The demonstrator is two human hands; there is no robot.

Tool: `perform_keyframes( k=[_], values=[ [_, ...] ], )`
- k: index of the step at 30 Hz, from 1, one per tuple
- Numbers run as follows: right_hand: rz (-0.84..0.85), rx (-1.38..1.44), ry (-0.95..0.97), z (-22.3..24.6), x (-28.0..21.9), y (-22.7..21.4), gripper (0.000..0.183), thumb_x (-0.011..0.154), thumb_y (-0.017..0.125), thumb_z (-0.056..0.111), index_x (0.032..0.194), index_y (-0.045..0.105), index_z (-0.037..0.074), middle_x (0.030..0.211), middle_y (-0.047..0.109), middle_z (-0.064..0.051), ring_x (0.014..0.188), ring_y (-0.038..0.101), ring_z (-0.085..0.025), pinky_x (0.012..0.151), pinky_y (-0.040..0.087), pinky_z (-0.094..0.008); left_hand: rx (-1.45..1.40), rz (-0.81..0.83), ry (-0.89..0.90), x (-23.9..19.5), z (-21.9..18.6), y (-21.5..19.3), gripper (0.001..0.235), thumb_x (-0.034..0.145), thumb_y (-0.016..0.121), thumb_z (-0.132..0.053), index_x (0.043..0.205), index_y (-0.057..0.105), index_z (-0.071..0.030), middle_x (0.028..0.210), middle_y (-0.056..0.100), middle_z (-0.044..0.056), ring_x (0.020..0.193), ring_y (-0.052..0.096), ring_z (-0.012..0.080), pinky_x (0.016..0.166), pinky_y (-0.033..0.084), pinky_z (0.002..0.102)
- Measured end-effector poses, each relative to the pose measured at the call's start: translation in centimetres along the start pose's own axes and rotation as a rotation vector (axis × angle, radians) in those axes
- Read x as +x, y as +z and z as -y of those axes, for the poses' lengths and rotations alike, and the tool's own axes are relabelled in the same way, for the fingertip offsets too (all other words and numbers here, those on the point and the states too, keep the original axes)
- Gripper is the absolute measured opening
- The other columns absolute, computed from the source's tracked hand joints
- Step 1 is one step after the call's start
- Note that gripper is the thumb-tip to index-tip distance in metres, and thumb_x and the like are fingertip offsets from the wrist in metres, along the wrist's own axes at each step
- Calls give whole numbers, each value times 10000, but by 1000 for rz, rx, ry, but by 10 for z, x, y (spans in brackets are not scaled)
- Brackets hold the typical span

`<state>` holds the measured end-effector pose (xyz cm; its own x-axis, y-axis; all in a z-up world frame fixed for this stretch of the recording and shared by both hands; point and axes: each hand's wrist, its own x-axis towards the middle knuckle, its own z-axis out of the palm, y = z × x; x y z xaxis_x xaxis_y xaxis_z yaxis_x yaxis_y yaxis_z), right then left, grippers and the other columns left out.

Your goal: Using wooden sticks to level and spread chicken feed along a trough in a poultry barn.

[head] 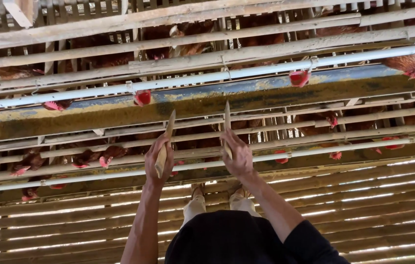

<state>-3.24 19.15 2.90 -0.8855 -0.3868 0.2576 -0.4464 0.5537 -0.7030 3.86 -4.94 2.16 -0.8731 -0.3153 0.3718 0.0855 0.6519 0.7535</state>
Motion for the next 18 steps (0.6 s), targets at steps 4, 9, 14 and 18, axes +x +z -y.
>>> perform_keyframes(
  k=[4,9,14,18],
  values=[
    [113,-24,-17,8,-7,55,484,725,721,-12,1191,672,113,1381,614,-236,1128,674,-412,784,625,-443,-61,5,-10,-3,17,-9,91,1011,561,-30,1081,618,-38,1157,712,265,938,688,532,694,614,623],
    [24,349,-61,58,12,80,294,878,547,-96,1071,691,72,1333,634,-256,1035,677,-452,623,618,-389,-21,-50,16,6,27,-24,122,1000,595,-49,1116,635,-47,1173,712,239,971,694,503,689,606,573],
    [-6,146,2,44,16,57,297,892,513,-85,1065,683,86,1389,624,-201,890,718,-297,541,564,-315,-7,-78,6,-11,58,-47,104,998,585,-34,1074,653,-58,1170,728,224,955,721,465,733,620,562],
    [-19,-5,2,38,18,77,270,896,531,-74,977,695,126,1187,728,-228,801,779,-243,540,581,-244,-18,-96,-1,-17,69,-53,106,1012,587,-66,1078,670,-62,1178,738,191,979,702,474,741,602,573]
  ],
)
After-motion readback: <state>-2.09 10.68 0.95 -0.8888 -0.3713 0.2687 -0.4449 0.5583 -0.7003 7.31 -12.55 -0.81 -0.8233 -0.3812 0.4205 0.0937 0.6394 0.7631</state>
